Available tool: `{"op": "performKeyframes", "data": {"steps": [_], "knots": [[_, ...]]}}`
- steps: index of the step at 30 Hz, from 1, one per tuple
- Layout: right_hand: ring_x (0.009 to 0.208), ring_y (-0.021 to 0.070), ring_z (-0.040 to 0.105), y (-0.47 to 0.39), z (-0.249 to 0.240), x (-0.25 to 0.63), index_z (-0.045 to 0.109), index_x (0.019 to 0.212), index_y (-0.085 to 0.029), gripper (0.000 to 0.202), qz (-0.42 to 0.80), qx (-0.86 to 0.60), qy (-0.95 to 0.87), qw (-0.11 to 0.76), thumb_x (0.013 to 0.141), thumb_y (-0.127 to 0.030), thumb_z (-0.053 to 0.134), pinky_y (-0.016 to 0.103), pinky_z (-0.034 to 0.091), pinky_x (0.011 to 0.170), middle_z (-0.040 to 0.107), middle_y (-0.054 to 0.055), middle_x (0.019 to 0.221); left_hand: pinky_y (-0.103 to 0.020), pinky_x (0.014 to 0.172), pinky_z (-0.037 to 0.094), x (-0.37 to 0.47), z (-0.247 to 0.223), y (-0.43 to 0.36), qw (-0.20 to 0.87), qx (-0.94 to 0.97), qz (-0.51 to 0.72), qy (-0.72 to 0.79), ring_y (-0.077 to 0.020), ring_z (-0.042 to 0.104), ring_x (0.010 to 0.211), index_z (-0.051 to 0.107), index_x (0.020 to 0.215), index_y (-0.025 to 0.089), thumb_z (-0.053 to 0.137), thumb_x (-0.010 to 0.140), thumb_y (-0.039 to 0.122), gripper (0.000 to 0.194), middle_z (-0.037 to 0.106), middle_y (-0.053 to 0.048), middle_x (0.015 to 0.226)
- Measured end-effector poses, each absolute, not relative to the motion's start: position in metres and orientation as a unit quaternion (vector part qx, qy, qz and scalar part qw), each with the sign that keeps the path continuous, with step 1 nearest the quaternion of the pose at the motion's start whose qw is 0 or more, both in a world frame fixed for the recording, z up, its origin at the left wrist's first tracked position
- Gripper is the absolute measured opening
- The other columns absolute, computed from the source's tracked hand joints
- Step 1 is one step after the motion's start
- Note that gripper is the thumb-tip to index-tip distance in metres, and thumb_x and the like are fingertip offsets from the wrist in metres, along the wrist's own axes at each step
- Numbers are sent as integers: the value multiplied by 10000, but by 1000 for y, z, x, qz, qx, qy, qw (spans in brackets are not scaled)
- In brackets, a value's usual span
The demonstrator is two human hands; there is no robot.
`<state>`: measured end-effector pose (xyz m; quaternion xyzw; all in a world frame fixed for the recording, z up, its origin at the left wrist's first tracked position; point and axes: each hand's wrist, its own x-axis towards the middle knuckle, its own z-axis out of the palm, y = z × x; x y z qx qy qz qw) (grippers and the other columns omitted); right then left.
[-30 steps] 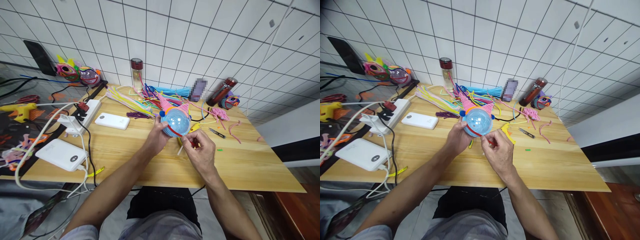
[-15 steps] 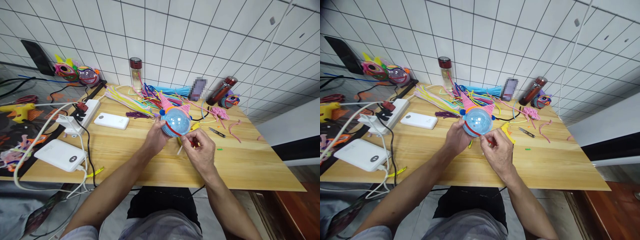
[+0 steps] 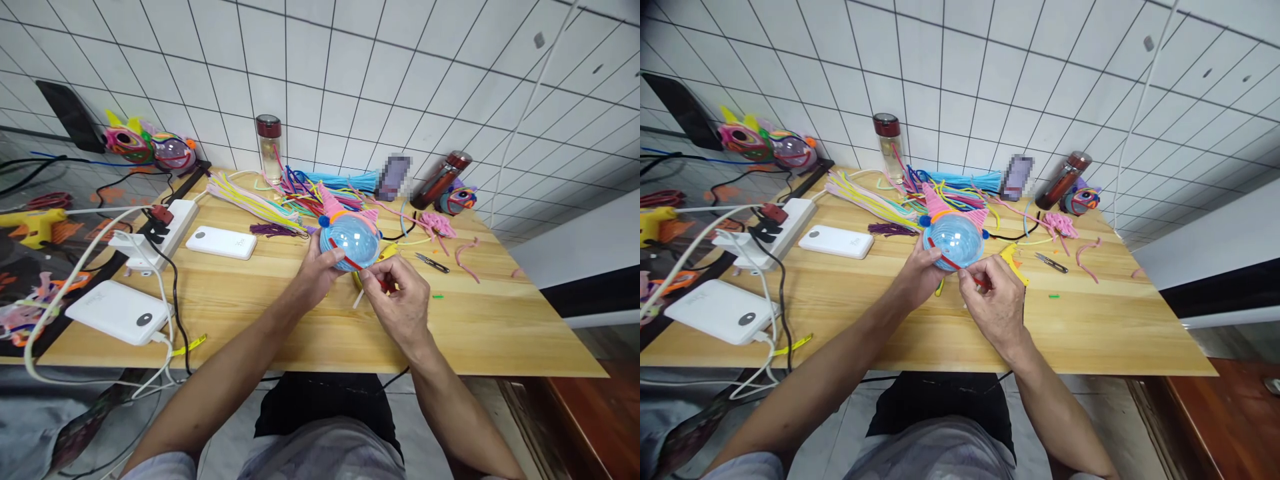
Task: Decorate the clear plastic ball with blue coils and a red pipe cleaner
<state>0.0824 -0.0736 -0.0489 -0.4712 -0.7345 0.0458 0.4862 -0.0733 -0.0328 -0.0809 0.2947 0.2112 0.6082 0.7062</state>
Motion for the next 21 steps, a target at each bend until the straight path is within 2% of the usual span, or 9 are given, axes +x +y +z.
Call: {"op": "performKeyframes", "data": {"steps": [7, 21], "knots": [[574, 129, 510, -73, -46, 85, 605, 747, -240, 207, 60, -484, -727, 483, 919, -223, 720, 287, 409, 552, 601, -33, 674, -497, 1010, 571, -74, -78, -34, 718, 297, 593, 213, -281, 669, 1172, 543, 1363, 281, 899, 700, 377, 759, 677, -58, 1231], [578, 126, 491, -74, -42, 88, 634, 758, -233, 163, 116, -489, -714, 487, 896, -236, 722, 284, 411, 557, 567, -43, 662, -527, 1043, 571, -74, -77, -34, 732, 316, 569, 199, -342, 662, 1275, 577, 1366, 271, 890, 736, 416, 718, 691, -93, 1288]]}}
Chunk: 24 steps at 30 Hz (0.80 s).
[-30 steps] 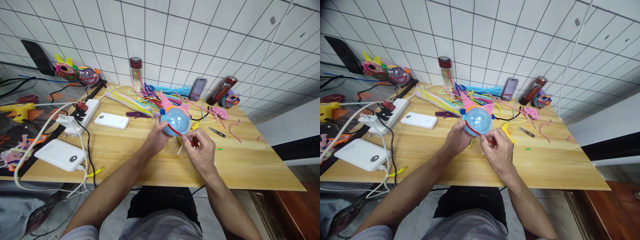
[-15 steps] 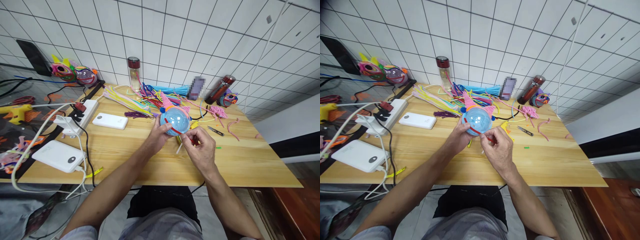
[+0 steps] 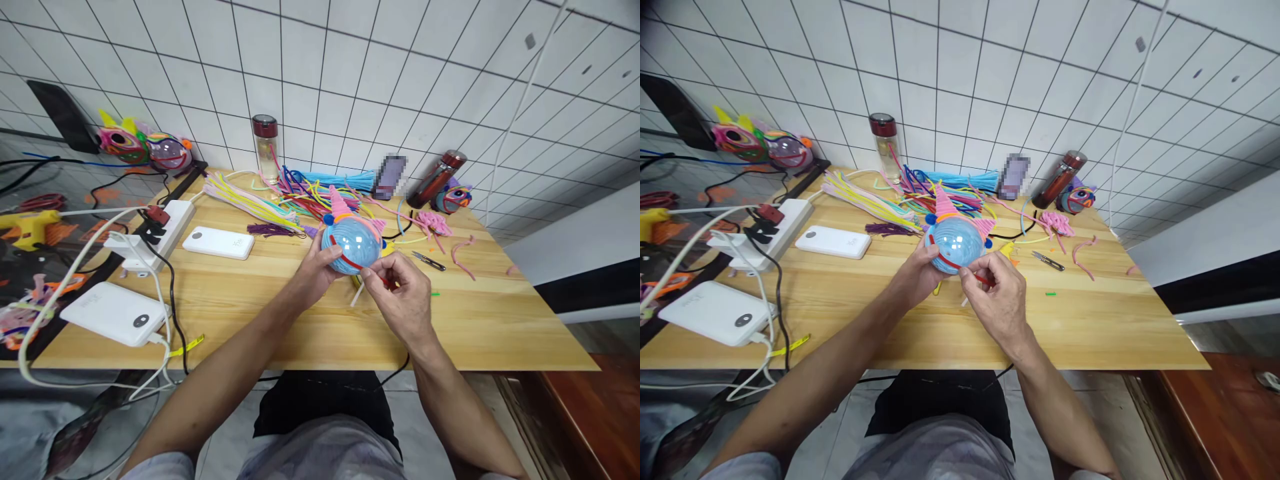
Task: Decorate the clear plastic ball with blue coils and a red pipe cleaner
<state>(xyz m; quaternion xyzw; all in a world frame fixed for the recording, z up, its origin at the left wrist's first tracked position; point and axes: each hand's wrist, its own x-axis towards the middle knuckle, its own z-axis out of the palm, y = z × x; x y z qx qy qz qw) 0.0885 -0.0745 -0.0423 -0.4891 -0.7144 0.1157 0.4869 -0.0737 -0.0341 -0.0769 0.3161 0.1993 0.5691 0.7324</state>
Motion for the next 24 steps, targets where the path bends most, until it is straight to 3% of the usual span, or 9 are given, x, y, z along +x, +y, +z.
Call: {"op": "performKeyframes", "data": {"steps": [6, 12, 19, 24], "knots": [[580, 131, 501, -74, -44, 89, 629, 760, -238, 171, 95, -500, -710, 488, 896, -244, 732, 287, 418, 554, 604, -35, 678, -521, 1040, 564, -74, -81, -34, 734, 321, 564, 201, -327, 664, 1255, 569, 1320, 274, 934, 700, 440, 738, 679, -78, 1280], [596, 142, 525, -73, -46, 89, 626, 764, -245, 184, 64, -499, -716, 484, 908, -250, 740, 301, 432, 574, 602, -30, 678, -444, 1019, 571, -72, -85, -35, 717, 335, 570, 221, -275, 705, 1161, 564, 1279, 269, 976, 637, 315, 764, 705, -43, 1171], [611, 145, 529, -72, -46, 94, 650, 796, -244, 146, 63, -485, -729, 480, 923, -231, 720, 303, 431, 576, 617, -24, 703, -590, 1054, 574, -73, -89, -31, 725, 326, 564, 224, -348, 691, 1243, 565, 1320, 276, 946, 687, 325, 740, 691, -62, 1234], [621, 143, 527, -71, -45, 99, 650, 782, -239, 151, 70, -482, -728, 482, 912, -214, 722, 297, 424, 577, 605, -25, 704, -617, 1002, 593, -74, -90, -30, 728, 337, 550, 232, -356, 713, 1181, 574, 1311, 259, 931, 709, 386, 712, 672, -98, 1314]]}}
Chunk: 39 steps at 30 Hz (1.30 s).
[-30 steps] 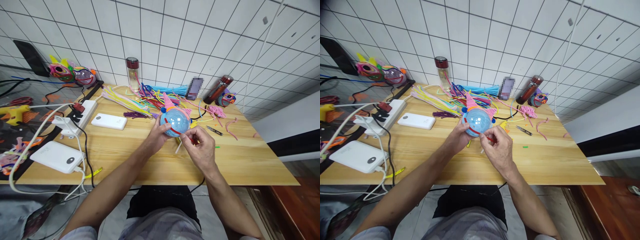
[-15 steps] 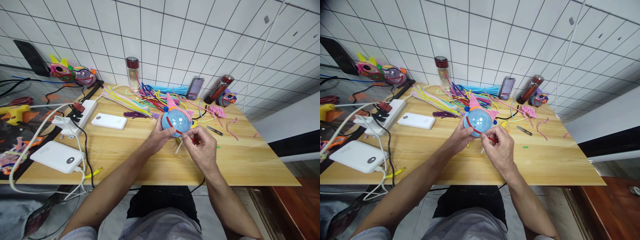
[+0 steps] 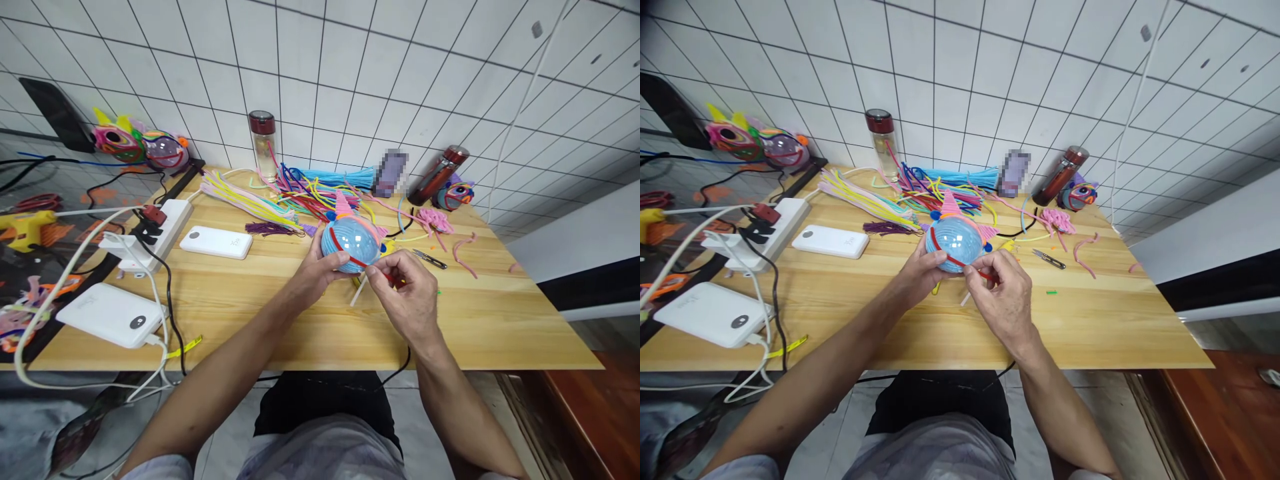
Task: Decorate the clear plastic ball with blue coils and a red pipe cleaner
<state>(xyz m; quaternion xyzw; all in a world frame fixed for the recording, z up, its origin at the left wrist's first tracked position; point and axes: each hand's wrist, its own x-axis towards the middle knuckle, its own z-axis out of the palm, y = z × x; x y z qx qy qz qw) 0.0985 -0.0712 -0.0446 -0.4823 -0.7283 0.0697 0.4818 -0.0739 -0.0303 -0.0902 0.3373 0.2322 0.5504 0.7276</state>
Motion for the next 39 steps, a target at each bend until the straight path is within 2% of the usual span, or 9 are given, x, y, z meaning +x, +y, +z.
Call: {"op": "performKeyframes", "data": {"steps": [8, 20, 23, 36, 39], "knots": [[626, 146, 526, -70, -45, 99, 667, 767, -239, 151, 101, -492, -718, 482, 909, -244, 722, 291, 420, 567, 616, -17, 710, -596, 978, 601, -75, -85, -33, 741, 331, 540, 225, -379, 740, 1162, 506, 1476, 310, 917, 726, 396, 859, 723, -110, 1265], [624, 138, 525, -71, -44, 98, 671, 756, -230, 161, 119, -487, -714, 489, 900, -239, 740, 281, 411, 559, 600, -23, 698, -573, 957, 612, -76, -83, -34, 744, 353, 524, 217, -383, 743, 1162, 510, 1483, 311, 911, 726, 468, 871, 731, -126, 1301], [618, 136, 523, -71, -44, 99, 664, 752, -230, 162, 118, -488, -712, 491, 897, -234, 737, 278, 407, 553, 596, -26, 692, -578, 968, 606, -76, -84, -34, 745, 362, 519, 212, -378, 742, 1151, 550, 1432, 278, 900, 727, 482, 813, 727, -132, 1305], [646, 143, 555, -73, -45, 98, 646, 777, -233, 151, 149, -501, -699, 488, 898, -251, 735, 279, 429, 562, 604, -23, 709, -428, 813, 616, -75, -87, -33, 721, 370, 531, 249, -296, 726, 1022, 472, 1497, 284, 832, 734, 454, 861, 701, -107, 1246], [645, 142, 553, -73, -46, 99, 645, 780, -232, 150, 149, -500, -700, 488, 904, -255, 728, 282, 427, 566, 603, -21, 708, -435, 831, 612, -75, -87, -33, 721, 368, 533, 247, -309, 718, 1058, 487, 1489, 277, 828, 732, 452, 848, 698, -111, 1260]]}}
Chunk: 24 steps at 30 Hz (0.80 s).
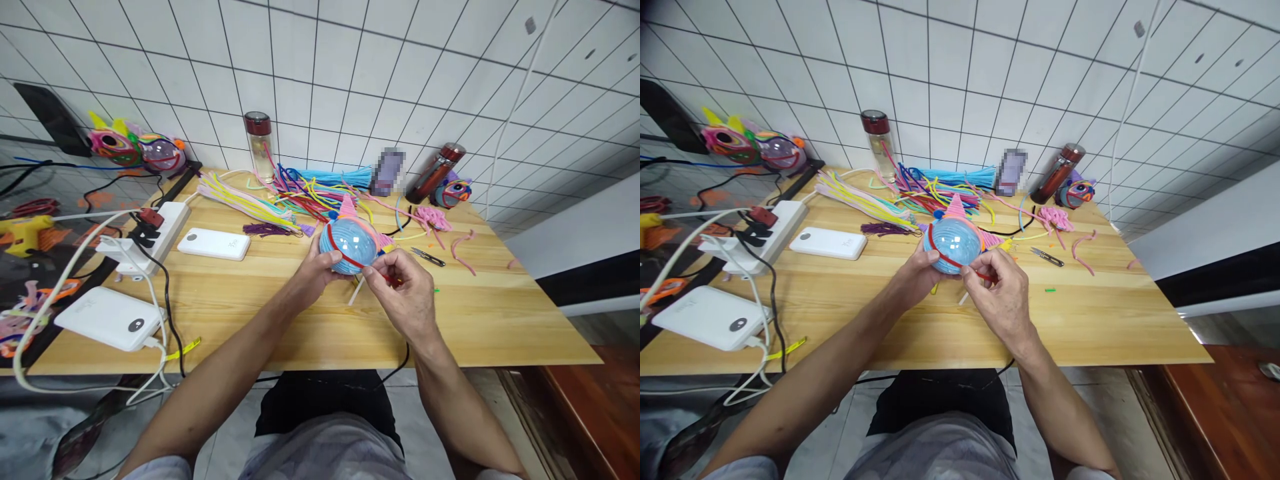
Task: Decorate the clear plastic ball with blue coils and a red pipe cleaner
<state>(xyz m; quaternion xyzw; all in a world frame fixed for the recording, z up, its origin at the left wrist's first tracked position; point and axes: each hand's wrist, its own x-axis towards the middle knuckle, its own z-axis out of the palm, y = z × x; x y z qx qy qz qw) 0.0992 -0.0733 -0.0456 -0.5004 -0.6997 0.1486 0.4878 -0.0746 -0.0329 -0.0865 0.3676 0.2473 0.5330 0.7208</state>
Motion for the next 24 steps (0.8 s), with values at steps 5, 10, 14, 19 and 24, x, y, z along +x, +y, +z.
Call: {"op": "performKeyframes", "data": {"steps": [5, 10, 14, 19, 24], "knots": [[615, 132, 543, -73, -48, 101, 640, 789, -232, 147, 152, -500, -700, 487, 904, -258, 729, 282, 432, 562, 606, -29, 698, -463, 953, 598, -73, -87, -32, 729, 356, 539, 229, -341, 676, 1239, 531, 1441, 268, 837, 742, 413, 776, 681, -112, 1359], [618, 131, 548, -71, -48, 102, 634, 778, -233, 156, 140, -485, -710, 491, 901, -227, 730, 282, 446, 575, 615, -30, 699, -476, 980, 601, -74, -89, -30, 735, 355, 533, 223, -339, 692, 1215, 581, 1366, 235, 848, 736, 408, 706, 684, -114, 1355], [618, 127, 541, -71, -49, 102, 631, 772, -233, 168, 127, -478, -716, 493, 905, -204, 729, 273, 438, 566, 613, -29, 713, -527, 996, 601, -74, -91, -29, 742, 357, 525, 217, -369, 693, 1241, 506, 1488, 262, 845, 754, 432, 826, 681, -135, 1387], [597, 125, 525, -71, -50, 100, 629, 772, -234, 171, 103, -481, -720, 490, 900, -190, 734, 270, 427, 548, 617, -30, 705, -491, 1004, 593, -73, -95, -29, 733, 356, 536, 221, -328, 705, 1205, 463, 1537, 292, 899, 730, 398, 923, 693, -113, 1345], [587, 127, 528, -70, -50, 97, 620, 763, -239, 180, 88, -484, -721, 488, 889, -189, 739, 278, 435, 552, 634, -26, 708, -471, 1004, 585, -72, -97, -29, 722, 363, 541, 235, -286, 692, 1158, 505, 1475, 290, 935, 675, 347, 910, 691, -72, 1266]]}}
